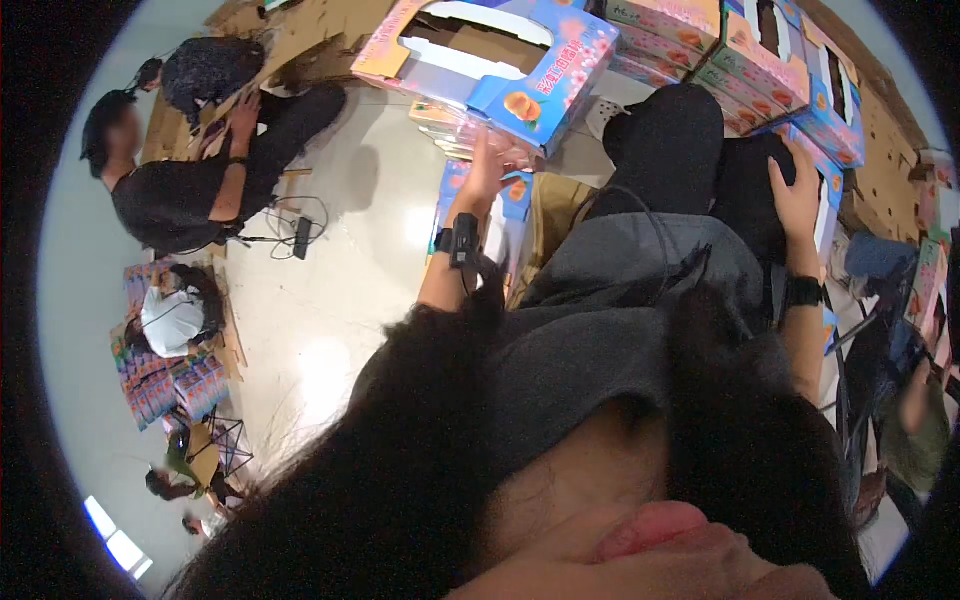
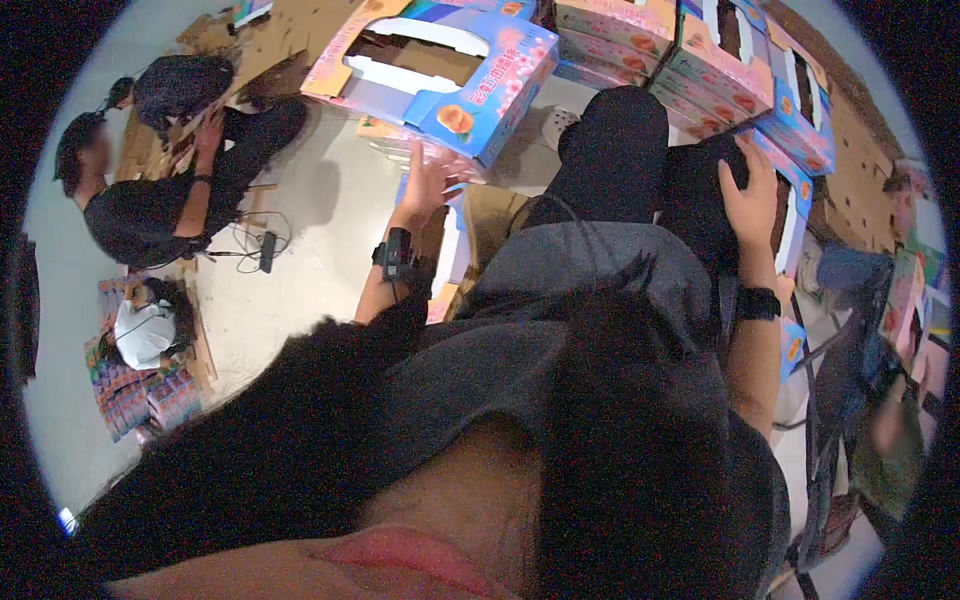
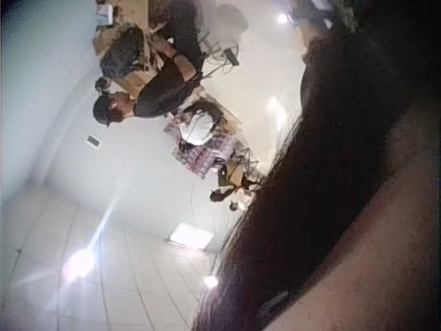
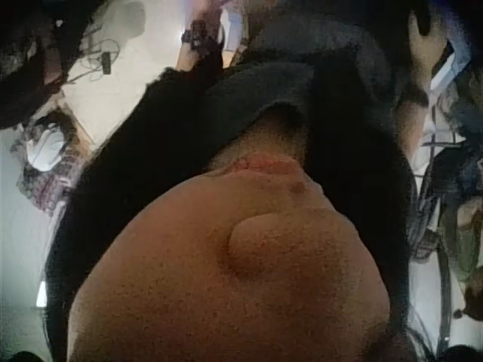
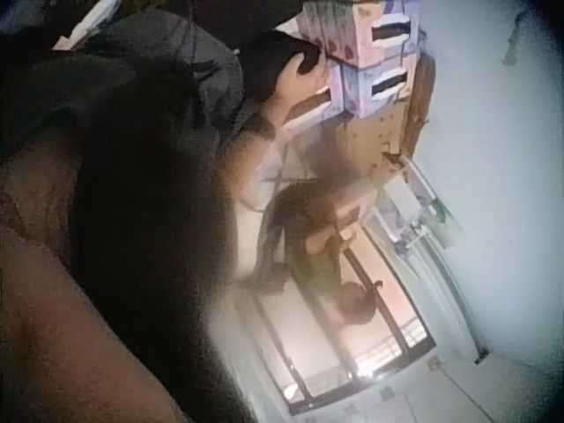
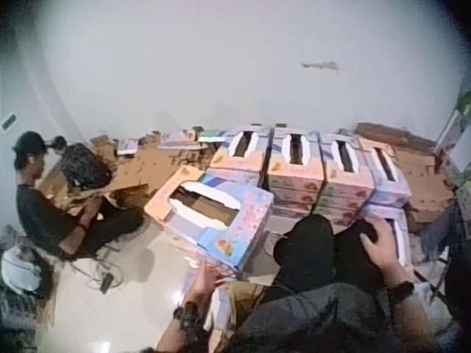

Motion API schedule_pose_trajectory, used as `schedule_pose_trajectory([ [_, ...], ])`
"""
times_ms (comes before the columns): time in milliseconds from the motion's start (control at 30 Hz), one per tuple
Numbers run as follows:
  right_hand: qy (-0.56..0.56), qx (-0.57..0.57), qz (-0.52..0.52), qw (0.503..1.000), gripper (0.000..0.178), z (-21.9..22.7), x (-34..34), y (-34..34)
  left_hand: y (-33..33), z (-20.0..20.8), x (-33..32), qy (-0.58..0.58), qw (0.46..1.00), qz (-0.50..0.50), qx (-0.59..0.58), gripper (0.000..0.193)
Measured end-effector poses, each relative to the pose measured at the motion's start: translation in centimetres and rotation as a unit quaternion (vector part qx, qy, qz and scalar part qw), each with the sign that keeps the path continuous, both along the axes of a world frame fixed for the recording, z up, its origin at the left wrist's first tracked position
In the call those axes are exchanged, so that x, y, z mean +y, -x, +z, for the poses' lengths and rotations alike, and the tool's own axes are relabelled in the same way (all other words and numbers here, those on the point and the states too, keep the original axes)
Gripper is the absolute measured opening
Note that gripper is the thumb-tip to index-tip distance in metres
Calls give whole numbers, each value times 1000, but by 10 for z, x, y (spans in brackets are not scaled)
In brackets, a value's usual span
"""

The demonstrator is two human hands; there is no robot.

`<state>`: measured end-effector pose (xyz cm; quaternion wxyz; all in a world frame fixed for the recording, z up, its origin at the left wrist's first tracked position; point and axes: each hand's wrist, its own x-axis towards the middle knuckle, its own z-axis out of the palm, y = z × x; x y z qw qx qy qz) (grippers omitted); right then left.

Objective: The person sits on the floor and repeatedly folds and assembles flat-packed cardboard boxes with peach graphics. They pick up each box, fold the flaps, and interlock the sides to form a finished box, then place it aside. The process is repeated for multiple boxes.

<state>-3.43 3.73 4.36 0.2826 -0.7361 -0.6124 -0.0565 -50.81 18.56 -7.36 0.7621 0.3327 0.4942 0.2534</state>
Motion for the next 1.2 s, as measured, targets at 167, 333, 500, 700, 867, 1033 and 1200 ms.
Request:
schedule_pose_trajectory([
  [167, -33, 27, -1, 999, 42, -2, -4, -1, -7, 26, 6, 88, 994, -13, -65, 97],
  [333, -55, 22, -1, 998, 42, -4, -5, -2, -18, 36, 10, 118, 990, -21, -76, 90],
  [500, -74, 14, -17, 997, 44, -8, -4, 3, -35, 54, 5, 110, 990, 49, -77, 75],
  [700, -92, 20, -37, 995, 45, -16, -10, 0, -51, 79, -1, 42, 991, 121, -27, 81],
  [867, -119, 17, -39, 992, 46, -21, -10, -7, -57, 99, -3, 91, 948, 140, -271, 76],
  [1033, -123, 21, -46, 991, 46, -25, -13, -10, -56, 113, -4, -10, 954, 174, -244, 66],
  [1200, -114, 40, -57, 991, 47, -26, -15, -14, -37, 123, 1, 26, 943, 176, -281, 66],
])
